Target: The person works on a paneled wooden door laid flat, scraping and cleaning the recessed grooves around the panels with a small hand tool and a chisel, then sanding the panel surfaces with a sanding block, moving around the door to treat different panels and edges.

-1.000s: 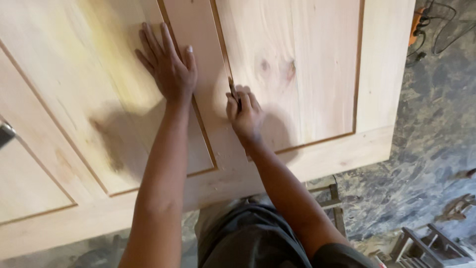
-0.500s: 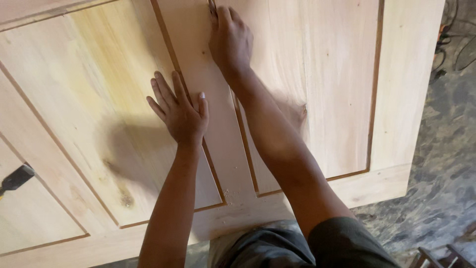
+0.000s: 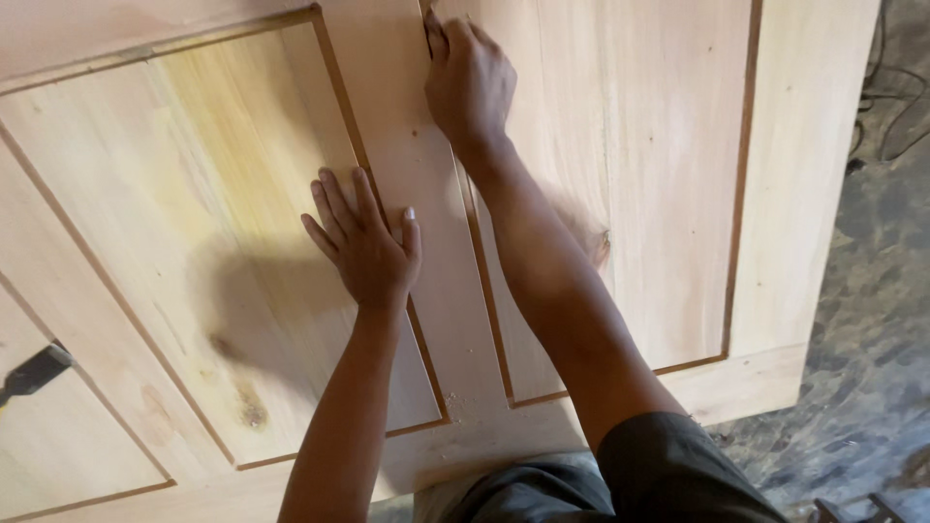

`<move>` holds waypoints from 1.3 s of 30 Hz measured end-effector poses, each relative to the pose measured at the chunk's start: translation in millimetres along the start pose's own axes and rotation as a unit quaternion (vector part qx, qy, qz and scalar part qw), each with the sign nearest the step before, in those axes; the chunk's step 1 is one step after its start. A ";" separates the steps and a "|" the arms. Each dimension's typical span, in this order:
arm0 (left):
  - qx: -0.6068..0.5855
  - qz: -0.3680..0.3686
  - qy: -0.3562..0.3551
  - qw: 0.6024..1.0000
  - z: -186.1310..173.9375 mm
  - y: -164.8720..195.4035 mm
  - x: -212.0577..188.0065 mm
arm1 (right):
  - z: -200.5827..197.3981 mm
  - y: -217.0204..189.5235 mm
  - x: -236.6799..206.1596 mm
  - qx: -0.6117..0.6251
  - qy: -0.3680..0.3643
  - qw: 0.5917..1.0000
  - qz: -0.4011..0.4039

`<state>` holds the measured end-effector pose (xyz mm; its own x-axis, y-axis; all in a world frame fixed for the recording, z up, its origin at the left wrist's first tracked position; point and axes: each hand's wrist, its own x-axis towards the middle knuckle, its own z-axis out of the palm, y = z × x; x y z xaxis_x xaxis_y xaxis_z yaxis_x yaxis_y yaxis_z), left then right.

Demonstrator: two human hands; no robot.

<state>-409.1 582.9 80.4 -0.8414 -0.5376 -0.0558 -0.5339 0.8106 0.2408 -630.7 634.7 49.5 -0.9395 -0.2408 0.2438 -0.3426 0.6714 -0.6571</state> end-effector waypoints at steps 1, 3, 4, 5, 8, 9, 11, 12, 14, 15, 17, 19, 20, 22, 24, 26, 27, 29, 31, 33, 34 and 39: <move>-0.002 0.006 0.004 1.000 -0.5 0.3 0.6 | -6.2 -0.6 -1.7 0.006 -0.008 1.000 -0.002; -0.010 -0.004 -0.001 1.000 -0.3 -0.4 1.9 | -29.7 -6.4 -11.7 0.023 -0.019 0.999 -0.013; -0.011 -0.008 -0.007 1.000 0.6 -1.8 2.4 | -51.6 -10.8 -38.3 0.034 -0.029 0.999 -0.015; -0.003 0.001 -0.001 1.000 1.7 -2.6 3.1 | -67.8 -14.0 -58.9 0.046 -0.044 0.998 -0.014; 0.012 0.005 0.001 1.000 4.7 -5.4 2.1 | -69.9 -19.4 -77.3 0.043 -0.042 0.998 -0.028; 0.012 0.004 0.008 1.000 5.1 -5.9 1.5 | -60.8 -19.2 -70.7 0.039 -0.022 0.998 -0.043; 0.011 0.004 -0.005 1.000 3.7 -5.3 0.1 | -25.5 -16.1 -33.4 0.013 0.025 0.999 -0.037; 0.009 0.002 -0.013 1.000 2.2 -4.8 0.3 | -8.9 -14.2 -8.1 -0.010 0.014 0.999 -0.038; 0.004 0.001 -0.011 1.000 -1.1 -3.1 1.2 | 8.1 -15.0 26.8 -0.016 0.014 0.999 -0.048; 0.001 -0.002 -0.015 1.000 -2.8 -2.1 1.8 | 5.8 -19.4 35.0 -0.004 0.013 0.999 -0.049; -0.006 -0.003 -0.011 1.000 -4.3 -1.4 4.1 | -7.9 -17.4 19.4 0.000 0.014 0.998 -0.065; -0.005 0.006 0.007 1.000 -2.8 -2.2 5.7 | -36.4 -24.7 -22.6 0.005 0.013 0.998 -0.062; -0.003 0.006 0.006 1.000 -0.9 -3.0 5.8 | -54.2 -27.7 -52.2 0.013 -0.004 0.999 -0.042; 0.002 0.002 -0.007 1.000 3.7 -4.7 4.4 | -80.8 -29.4 -98.6 0.002 -0.141 0.987 0.073; 0.009 0.007 0.009 1.000 8.0 -5.9 1.9 | -83.8 -28.1 -114.0 -0.006 -0.064 0.998 0.013; 0.003 0.008 0.010 1.000 9.3 -5.9 -0.7 | -63.5 -23.6 -92.4 -0.009 0.000 0.999 -0.032; -0.003 0.007 0.003 1.000 8.6 -5.3 -1.4 | -45.9 -20.9 -69.0 -0.003 0.025 0.999 -0.045; -0.012 0.004 -0.005 1.000 4.7 -3.7 -1.2 | -9.5 -18.2 -17.1 -0.045 0.074 0.993 -0.076; -0.021 0.000 -0.018 1.000 -0.9 -1.9 1.0 | 12.3 -20.0 19.2 -0.075 0.072 0.993 -0.060; -0.026 -0.012 -0.024 0.999 -5.9 -0.5 4.1 | 8.4 -26.9 16.5 -0.070 0.062 0.993 -0.073; -0.031 -0.015 -0.021 0.999 -7.4 -0.2 5.6 | -1.2 -32.2 3.0 -0.067 0.063 0.992 -0.083; -0.027 0.004 0.018 0.999 -4.9 -2.8 5.3 | -70.5 -59.0 -111.5 -0.041 0.034 0.996 -0.074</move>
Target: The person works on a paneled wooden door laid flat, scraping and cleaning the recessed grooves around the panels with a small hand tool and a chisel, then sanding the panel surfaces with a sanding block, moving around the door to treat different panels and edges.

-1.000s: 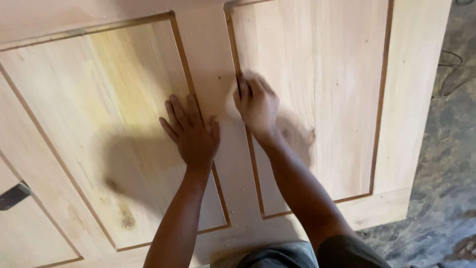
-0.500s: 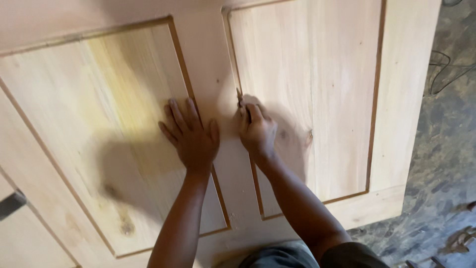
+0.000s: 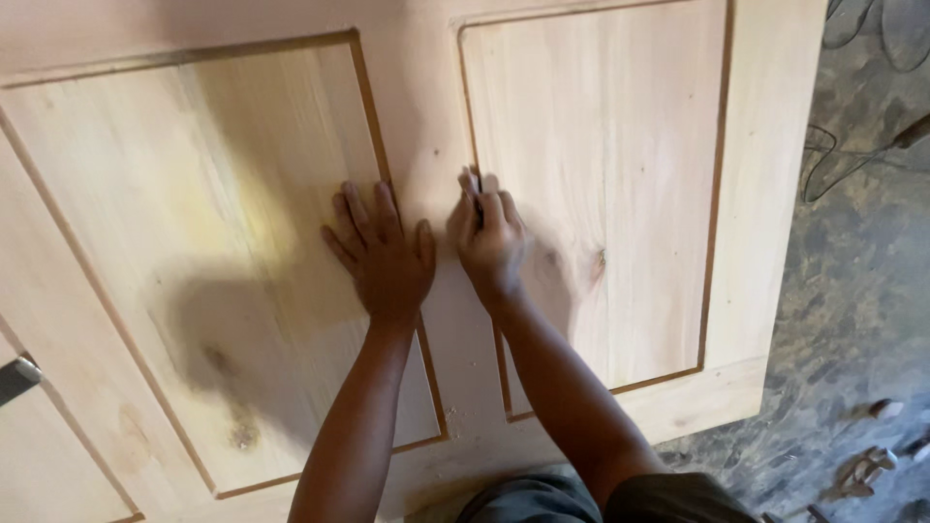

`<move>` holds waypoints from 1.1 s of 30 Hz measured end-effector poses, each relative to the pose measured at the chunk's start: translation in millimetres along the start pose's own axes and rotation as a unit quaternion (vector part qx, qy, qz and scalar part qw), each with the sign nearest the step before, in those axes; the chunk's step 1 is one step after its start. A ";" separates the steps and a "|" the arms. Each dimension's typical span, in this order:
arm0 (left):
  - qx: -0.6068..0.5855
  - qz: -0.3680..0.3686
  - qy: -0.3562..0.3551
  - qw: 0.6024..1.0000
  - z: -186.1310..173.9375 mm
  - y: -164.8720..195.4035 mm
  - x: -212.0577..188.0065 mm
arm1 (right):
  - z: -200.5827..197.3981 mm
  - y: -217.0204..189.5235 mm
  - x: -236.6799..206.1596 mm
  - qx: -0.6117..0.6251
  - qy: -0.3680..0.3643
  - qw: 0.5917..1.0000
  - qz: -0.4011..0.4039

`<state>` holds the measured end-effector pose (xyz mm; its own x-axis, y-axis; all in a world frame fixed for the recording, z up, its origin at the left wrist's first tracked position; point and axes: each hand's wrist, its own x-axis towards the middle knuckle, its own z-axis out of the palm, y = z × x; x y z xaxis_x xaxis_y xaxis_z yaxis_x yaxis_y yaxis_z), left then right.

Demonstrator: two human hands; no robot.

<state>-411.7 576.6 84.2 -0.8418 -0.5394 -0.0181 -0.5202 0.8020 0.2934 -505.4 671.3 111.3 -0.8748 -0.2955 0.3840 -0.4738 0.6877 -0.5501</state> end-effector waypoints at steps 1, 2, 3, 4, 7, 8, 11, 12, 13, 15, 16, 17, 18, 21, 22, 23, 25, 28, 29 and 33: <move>0.001 0.002 0.005 1.000 1.7 -1.0 -1.4 | 0.9 -2.7 -3.5 -0.027 0.012 0.999 0.015; -0.002 0.003 0.012 1.000 2.8 -2.4 -2.3 | 8.9 -3.8 1.0 -0.051 0.029 0.998 0.028; -0.004 0.004 0.016 1.000 4.0 -3.4 -3.5 | 23.6 -2.7 14.8 -0.077 0.044 0.995 0.044; -0.008 0.004 0.014 1.000 4.3 -4.3 -4.4 | 41.7 -0.7 32.7 -0.067 0.076 0.995 0.024; -0.004 -0.001 0.001 1.000 3.1 -5.0 -5.2 | 99.8 13.0 104.3 -0.063 0.107 0.991 0.043; -0.010 -0.004 -0.005 1.000 2.3 -4.9 -4.7 | 105.4 13.9 113.4 -0.062 0.110 0.991 0.037; -0.016 -0.015 -0.023 0.999 -0.1 -3.3 -2.9 | 87.7 13.6 94.1 -0.060 0.079 0.995 0.024; -0.008 -0.008 -0.004 1.000 -0.3 -3.0 -1.8 | 70.3 10.0 73.5 -0.054 0.065 0.996 0.016; -0.001 -0.002 0.013 1.000 -0.1 -2.8 -1.5 | 54.9 6.8 53.5 -0.061 0.075 0.995 0.008; -0.012 0.002 0.010 1.000 0.8 -3.4 -1.2 | 35.2 2.5 27.9 -0.089 0.049 0.994 0.048; -0.015 0.002 0.010 1.000 1.6 -4.4 -1.3 | 33.8 2.2 25.3 -0.105 0.025 0.990 0.086; -0.006 0.001 0.008 1.000 2.0 -5.1 -1.7 | 37.4 3.3 30.4 -0.118 0.009 0.986 0.120; 0.003 0.003 0.011 1.000 2.3 -6.1 -2.1 | 45.6 4.8 39.2 -0.117 0.034 0.990 0.074; -0.012 0.007 0.006 1.000 0.7 -7.8 -2.5 | 85.5 14.8 95.1 -0.119 0.105 0.987 0.020; -0.022 0.006 -0.003 1.000 -0.6 -7.7 -2.2 | 89.7 15.1 100.7 -0.106 0.086 0.990 0.039; -0.026 0.006 -0.003 1.000 -2.2 -7.4 -1.5 | 91.5 14.0 102.1 -0.091 0.067 0.992 0.059; -0.036 0.005 0.003 0.999 -5.1 -6.2 0.7 | 81.5 8.0 85.9 -0.085 0.051 0.993 0.070; -0.035 -0.005 -0.014 0.999 -6.7 -5.5 3.7 | 54.6 -3.9 43.6 -0.119 0.067 0.988 0.071; -0.035 -0.002 -0.019 0.999 -6.1 -5.5 3.7 | 52.5 -4.6 39.6 -0.134 0.059 0.985 0.090; -0.040 0.008 0.001 0.999 -0.9 -9.1 -0.1 | 84.5 9.9 86.1 -0.114 0.065 0.989 0.065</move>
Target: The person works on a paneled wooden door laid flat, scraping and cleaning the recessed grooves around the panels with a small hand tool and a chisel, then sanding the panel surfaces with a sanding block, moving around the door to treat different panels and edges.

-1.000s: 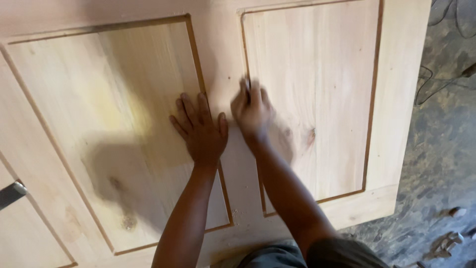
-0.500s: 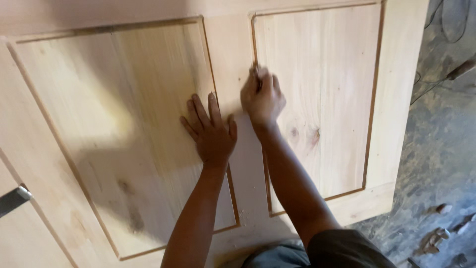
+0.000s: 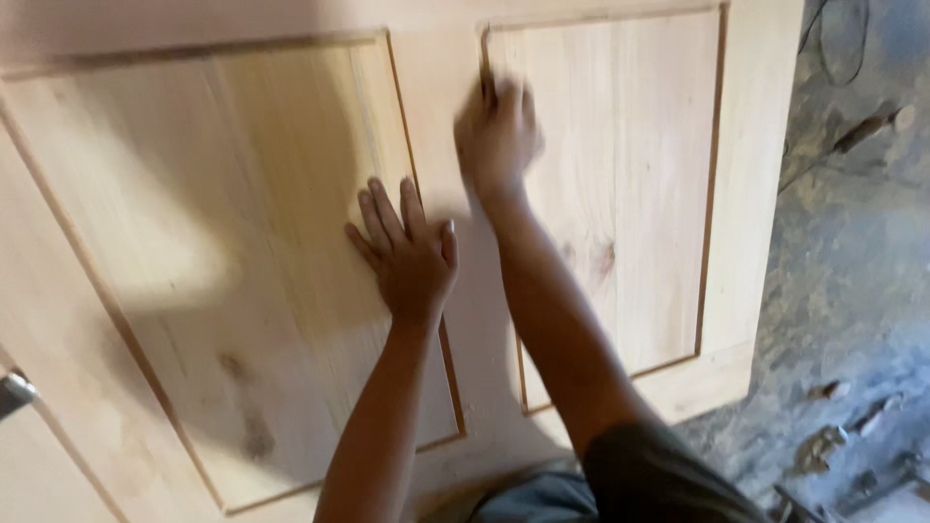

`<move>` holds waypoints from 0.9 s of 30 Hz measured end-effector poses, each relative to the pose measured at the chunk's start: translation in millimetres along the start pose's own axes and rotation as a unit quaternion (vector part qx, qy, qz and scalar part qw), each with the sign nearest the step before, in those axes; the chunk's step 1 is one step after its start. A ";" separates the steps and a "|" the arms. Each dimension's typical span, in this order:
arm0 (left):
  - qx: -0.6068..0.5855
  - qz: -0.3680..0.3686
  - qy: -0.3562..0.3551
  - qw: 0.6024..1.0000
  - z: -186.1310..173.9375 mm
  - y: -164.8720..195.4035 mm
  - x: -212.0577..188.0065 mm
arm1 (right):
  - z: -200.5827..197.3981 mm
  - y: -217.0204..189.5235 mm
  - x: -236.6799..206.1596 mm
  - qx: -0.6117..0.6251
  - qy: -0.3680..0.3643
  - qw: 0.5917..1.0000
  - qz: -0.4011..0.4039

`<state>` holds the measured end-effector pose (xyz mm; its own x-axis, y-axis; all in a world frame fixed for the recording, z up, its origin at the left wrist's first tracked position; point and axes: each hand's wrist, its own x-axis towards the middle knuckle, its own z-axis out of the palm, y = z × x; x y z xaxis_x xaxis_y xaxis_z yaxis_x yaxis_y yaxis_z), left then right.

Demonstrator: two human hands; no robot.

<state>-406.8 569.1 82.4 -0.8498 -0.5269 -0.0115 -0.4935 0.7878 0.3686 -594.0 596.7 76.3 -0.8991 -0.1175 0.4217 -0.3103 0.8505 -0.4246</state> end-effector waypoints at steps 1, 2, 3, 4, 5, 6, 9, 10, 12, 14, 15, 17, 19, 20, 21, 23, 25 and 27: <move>-0.004 0.000 -0.013 1.000 1.1 -0.7 -1.7 | 15.2 -0.1 18.7 -0.003 -0.019 1.000 0.015; 0.000 0.000 -0.019 1.000 1.9 -1.4 -3.0 | 20.8 0.3 27.3 -0.021 -0.007 1.000 0.011; 0.002 -0.001 -0.016 1.000 2.6 -1.4 -3.4 | 25.8 3.3 33.4 -0.035 0.011 0.999 -0.001; 0.003 -0.001 -0.013 1.000 2.7 -1.3 -3.4 | 25.2 6.6 32.5 -0.028 0.013 0.999 -0.013; 0.001 -0.002 -0.017 1.000 2.5 -1.0 -3.0 | 17.9 8.3 26.0 -0.025 0.012 0.999 -0.024; -0.002 -0.003 -0.017 1.000 1.9 -0.4 -2.1 | 8.1 9.3 17.6 -0.020 0.015 0.999 -0.038; -0.005 -0.003 -0.007 1.000 -0.9 0.6 1.1 | -34.3 7.2 -22.1 -0.035 -0.033 0.999 0.012; -0.003 -0.006 -0.006 1.000 -1.7 0.8 1.9 | -39.5 4.3 -24.9 -0.038 -0.028 0.999 0.012; -0.009 -0.013 -0.008 1.000 -2.9 0.0 1.9 | -32.4 -2.7 -15.4 -0.030 0.011 0.999 -0.017; -0.010 -0.006 -0.020 1.000 -3.1 -1.3 0.6 | -6.5 -7.1 13.4 -0.046 0.019 0.998 -0.028; -0.008 -0.004 -0.021 1.000 -2.8 -1.5 0.3 | 7.3 -6.6 29.8 -0.058 0.009 0.998 -0.037; -0.005 -0.008 -0.015 1.000 -2.5 -1.7 0.0 | 20.7 -5.9 42.1 -0.017 -0.024 0.999 -0.015; -0.015 -0.016 -0.024 0.999 -3.2 -0.7 0.8 | 8.4 -1.2 27.5 -0.020 -0.056 0.998 -0.024; -0.012 -0.012 -0.013 1.000 -4.0 0.3 1.6 | -2.6 8.4 10.3 -0.021 -0.062 0.997 -0.034; -0.008 -0.008 0.006 1.000 -5.5 1.2 2.6 | -26.0 9.9 -19.2 -0.026 -0.054 0.998 -0.018; -0.019 -0.009 0.033 0.999 -8.7 3.0 3.8 | -82.9 15.2 -79.3 -0.034 -0.036 0.997 -0.055; -0.047 -0.007 0.021 0.999 -11.2 3.7 3.3 | -140.1 19.8 -133.6 -0.012 -0.103 0.994 -0.025; -0.044 -0.004 -0.002 0.999 -11.1 3.3 2.3 | -166.2 19.8 -162.5 -0.017 -0.120 0.993 -0.005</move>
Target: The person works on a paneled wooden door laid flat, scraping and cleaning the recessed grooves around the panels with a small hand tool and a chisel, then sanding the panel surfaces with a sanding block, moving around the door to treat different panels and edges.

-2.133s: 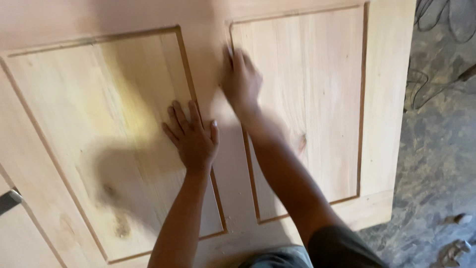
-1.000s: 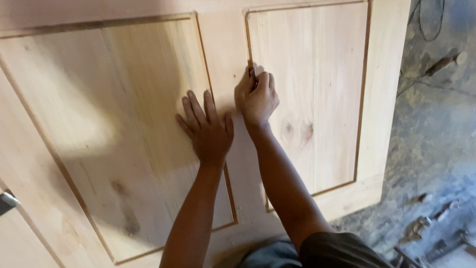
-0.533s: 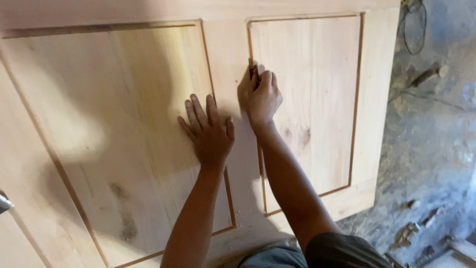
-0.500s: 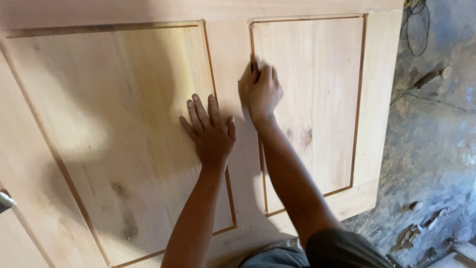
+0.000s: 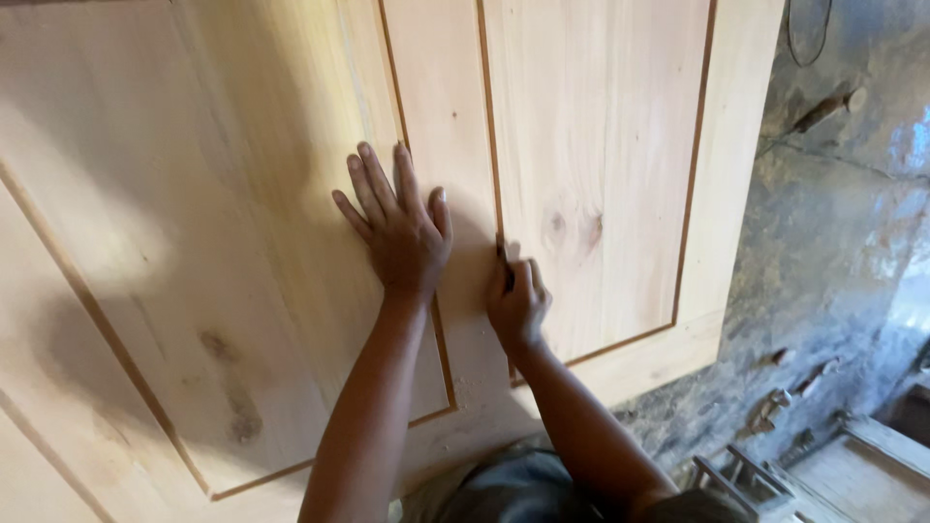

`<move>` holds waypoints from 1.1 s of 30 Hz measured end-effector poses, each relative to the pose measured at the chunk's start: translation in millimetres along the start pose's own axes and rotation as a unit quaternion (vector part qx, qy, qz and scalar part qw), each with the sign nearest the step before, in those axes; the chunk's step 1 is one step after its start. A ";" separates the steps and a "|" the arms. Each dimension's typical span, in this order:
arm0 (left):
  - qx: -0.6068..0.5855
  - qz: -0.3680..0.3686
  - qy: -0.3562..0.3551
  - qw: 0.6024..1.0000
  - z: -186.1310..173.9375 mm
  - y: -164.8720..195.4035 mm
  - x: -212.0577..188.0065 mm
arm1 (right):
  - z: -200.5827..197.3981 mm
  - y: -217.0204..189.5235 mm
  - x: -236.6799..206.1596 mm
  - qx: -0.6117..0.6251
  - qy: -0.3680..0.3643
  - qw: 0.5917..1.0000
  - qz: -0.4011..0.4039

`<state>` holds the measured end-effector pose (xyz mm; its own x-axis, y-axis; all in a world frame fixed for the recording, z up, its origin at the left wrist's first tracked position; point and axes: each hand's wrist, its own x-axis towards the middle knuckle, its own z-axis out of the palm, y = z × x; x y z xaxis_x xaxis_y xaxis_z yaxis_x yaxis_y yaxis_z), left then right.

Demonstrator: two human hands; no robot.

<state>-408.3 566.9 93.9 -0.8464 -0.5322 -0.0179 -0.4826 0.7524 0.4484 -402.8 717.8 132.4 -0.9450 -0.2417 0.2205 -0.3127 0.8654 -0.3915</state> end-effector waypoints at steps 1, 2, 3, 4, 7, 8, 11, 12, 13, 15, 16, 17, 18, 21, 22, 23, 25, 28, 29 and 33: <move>0.006 0.002 0.005 1.000 0.8 -0.8 -1.2 | 0.3 -1.1 -1.3 0.008 0.001 1.000 0.001; 0.008 -0.001 0.014 1.000 3.0 -1.3 -1.3 | 7.9 -2.0 9.6 0.013 0.042 0.999 -0.027; 0.008 -0.002 0.016 1.000 4.9 -2.3 -2.5 | 21.3 -3.4 28.9 0.014 0.079 0.995 -0.051; 0.009 0.001 0.024 1.000 7.9 -2.6 -2.6 | 39.2 -4.8 55.8 -0.004 0.101 0.994 -0.035; 0.017 0.017 0.052 0.998 13.3 -3.1 -5.4 | 92.3 -4.3 149.6 0.040 0.110 0.993 -0.031; 0.017 0.023 0.042 0.999 13.7 -3.0 -7.4 | 104.6 -3.1 176.9 -0.022 0.093 0.995 -0.024; 0.014 0.027 0.034 0.999 11.0 -2.9 -10.9 | 101.9 3.4 180.2 0.003 0.063 0.997 -0.049; 0.007 0.023 0.026 0.999 9.3 -3.4 -11.8 | 90.5 8.8 154.6 0.001 0.031 0.999 -0.027; -0.001 0.018 0.023 1.000 8.2 -4.0 -11.4 | 75.2 12.4 123.9 -0.001 0.000 1.000 -0.009; -0.018 0.017 0.015 1.000 7.0 -6.2 -9.8 | 35.0 19.4 38.0 -0.058 0.044 0.994 -0.082; -0.025 0.017 0.016 0.999 7.2 -7.6 -8.3 | 15.2 24.7 -5.4 -0.042 0.022 0.997 -0.057; -0.020 0.024 0.031 0.999 7.9 -8.8 -7.1 | -7.3 26.9 -48.3 -0.024 -0.003 0.999 -0.029; -0.012 0.028 0.040 0.999 9.1 -10.0 -5.9 | -23.3 29.9 -80.6 -0.007 -0.035 0.999 0.002; 0.007 0.021 0.026 0.999 11.4 -11.5 -6.7 | -26.5 35.3 -100.5 -0.046 -0.056 0.997 0.002; 0.007 0.027 0.018 0.999 11.7 -11.1 -7.6 | -16.0 35.0 -82.2 -0.029 -0.019 0.999 -0.022; 0.006 0.019 -0.009 1.000 11.4 -10.5 -8.4 | 3.5 31.8 -53.0 -0.015 0.028 0.999 -0.041; 0.007 0.001 -0.052 0.999 9.1 -7.7 -9.6 | 44.1 22.6 17.8 -0.011 0.108 0.993 -0.043; -0.007 -0.033 -0.118 0.992 2.6 -0.7 -8.0 | 85.2 7.0 104.3 0.008 0.082 0.997 0.006; 0.008 -0.042 -0.141 0.989 0.0 1.7 -7.8 | 83.7 2.6 112.9 0.021 0.094 0.995 -0.041; 0.017 -0.001 -0.090 0.996 -6.7 11.0 -8.2 | 25.1 16.3 43.8 0.056 0.030 0.998 -0.010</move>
<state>-405.1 577.0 105.0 -0.8708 -0.4577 -0.1794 -0.4887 0.7662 0.4173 -451.7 710.3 113.3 -0.9316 -0.2293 0.2821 -0.3443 0.8054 -0.4825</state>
